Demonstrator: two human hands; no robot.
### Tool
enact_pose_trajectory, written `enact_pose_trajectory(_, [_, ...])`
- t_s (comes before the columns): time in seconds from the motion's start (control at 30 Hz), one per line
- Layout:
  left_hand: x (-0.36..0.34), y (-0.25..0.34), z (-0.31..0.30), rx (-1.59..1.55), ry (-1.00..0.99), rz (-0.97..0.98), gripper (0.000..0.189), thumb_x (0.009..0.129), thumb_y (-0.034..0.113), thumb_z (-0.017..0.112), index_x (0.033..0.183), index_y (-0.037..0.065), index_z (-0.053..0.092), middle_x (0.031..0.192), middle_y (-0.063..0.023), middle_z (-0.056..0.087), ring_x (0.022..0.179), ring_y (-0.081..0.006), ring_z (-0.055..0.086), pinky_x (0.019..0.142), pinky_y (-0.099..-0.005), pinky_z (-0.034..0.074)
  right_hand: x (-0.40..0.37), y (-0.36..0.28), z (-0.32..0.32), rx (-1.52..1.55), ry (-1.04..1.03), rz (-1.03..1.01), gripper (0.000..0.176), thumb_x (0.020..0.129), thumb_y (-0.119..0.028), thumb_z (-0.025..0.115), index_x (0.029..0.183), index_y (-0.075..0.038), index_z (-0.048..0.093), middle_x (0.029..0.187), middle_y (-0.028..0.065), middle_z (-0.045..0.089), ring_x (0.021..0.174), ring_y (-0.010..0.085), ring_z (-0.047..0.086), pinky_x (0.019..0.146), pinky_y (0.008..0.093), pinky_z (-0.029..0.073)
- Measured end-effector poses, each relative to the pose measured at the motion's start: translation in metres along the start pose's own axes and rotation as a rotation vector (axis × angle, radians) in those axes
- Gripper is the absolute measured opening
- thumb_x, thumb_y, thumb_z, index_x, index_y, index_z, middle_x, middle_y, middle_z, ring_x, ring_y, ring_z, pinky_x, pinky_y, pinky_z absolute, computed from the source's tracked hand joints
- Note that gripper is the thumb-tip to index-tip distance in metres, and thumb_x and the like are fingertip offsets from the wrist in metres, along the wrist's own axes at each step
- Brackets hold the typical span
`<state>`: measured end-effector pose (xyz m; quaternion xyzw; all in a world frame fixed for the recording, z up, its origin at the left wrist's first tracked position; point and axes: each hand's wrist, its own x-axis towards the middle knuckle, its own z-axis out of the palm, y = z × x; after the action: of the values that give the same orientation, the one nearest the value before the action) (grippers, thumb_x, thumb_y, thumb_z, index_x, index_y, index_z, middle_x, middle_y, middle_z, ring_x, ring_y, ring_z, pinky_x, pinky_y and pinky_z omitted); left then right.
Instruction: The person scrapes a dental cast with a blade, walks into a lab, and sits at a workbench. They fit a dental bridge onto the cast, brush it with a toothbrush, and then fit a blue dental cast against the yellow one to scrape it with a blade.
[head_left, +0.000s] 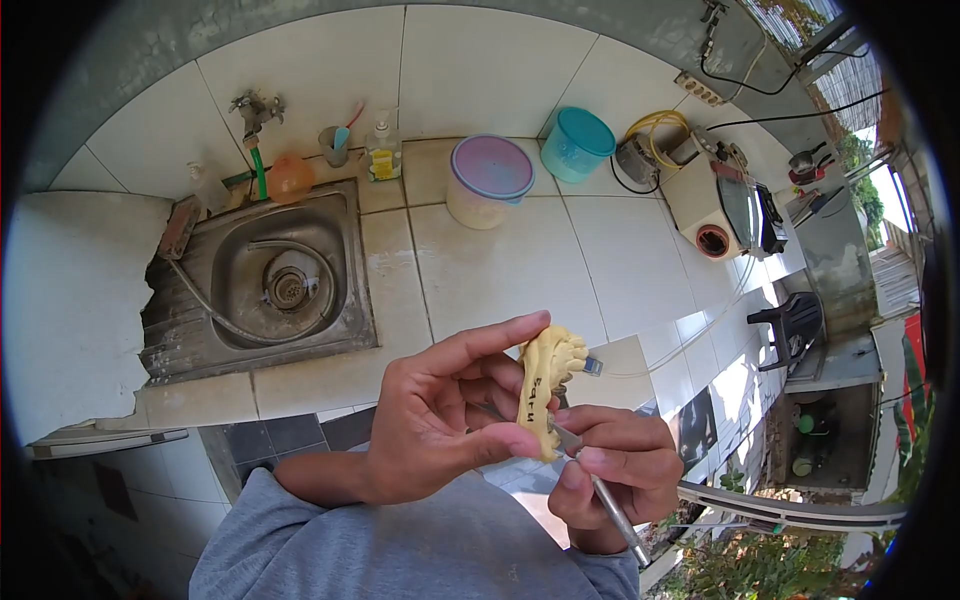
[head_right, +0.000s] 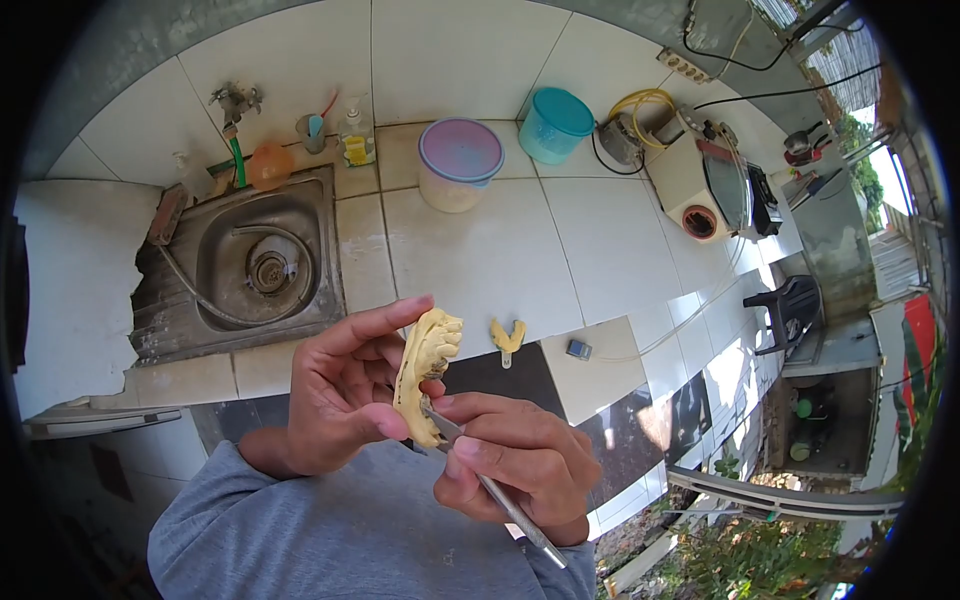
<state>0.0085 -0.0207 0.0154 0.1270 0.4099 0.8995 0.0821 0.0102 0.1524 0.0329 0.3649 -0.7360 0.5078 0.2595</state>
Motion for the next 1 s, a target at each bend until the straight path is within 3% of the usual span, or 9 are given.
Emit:
enact_pose_trajectory(0.8, [0.0024,-0.0019,0.0053,0.036,0.005,0.008,0.077,0.075,0.005,0.079,0.140,-0.002,0.037,0.103,-0.0113,0.062,0.092,-0.0136,0.063,0.084,-0.0256,0.056,-0.0039,0.0026,-0.0018,0.022,0.041,-0.019,0.025,0.082,-0.010,0.068,0.096,-0.001,0.049,0.077,0.0123,0.053,0.070,0.0275,0.067,0.064,0.0302,0.059])
enact_pose_trajectory(1.0, [0.0038,-0.0038,0.0052,0.046,-0.005,0.010,0.078,0.075,0.005,0.078,0.140,-0.003,0.036,0.103,-0.0115,0.062,0.091,-0.0137,0.063,0.084,-0.0258,0.056,-0.0027,0.0024,-0.0066,0.053,0.022,0.009,0.025,0.083,-0.009,0.067,0.096,0.000,0.048,0.076,0.0125,0.054,0.070,0.0266,0.067,0.068,0.0339,0.060])
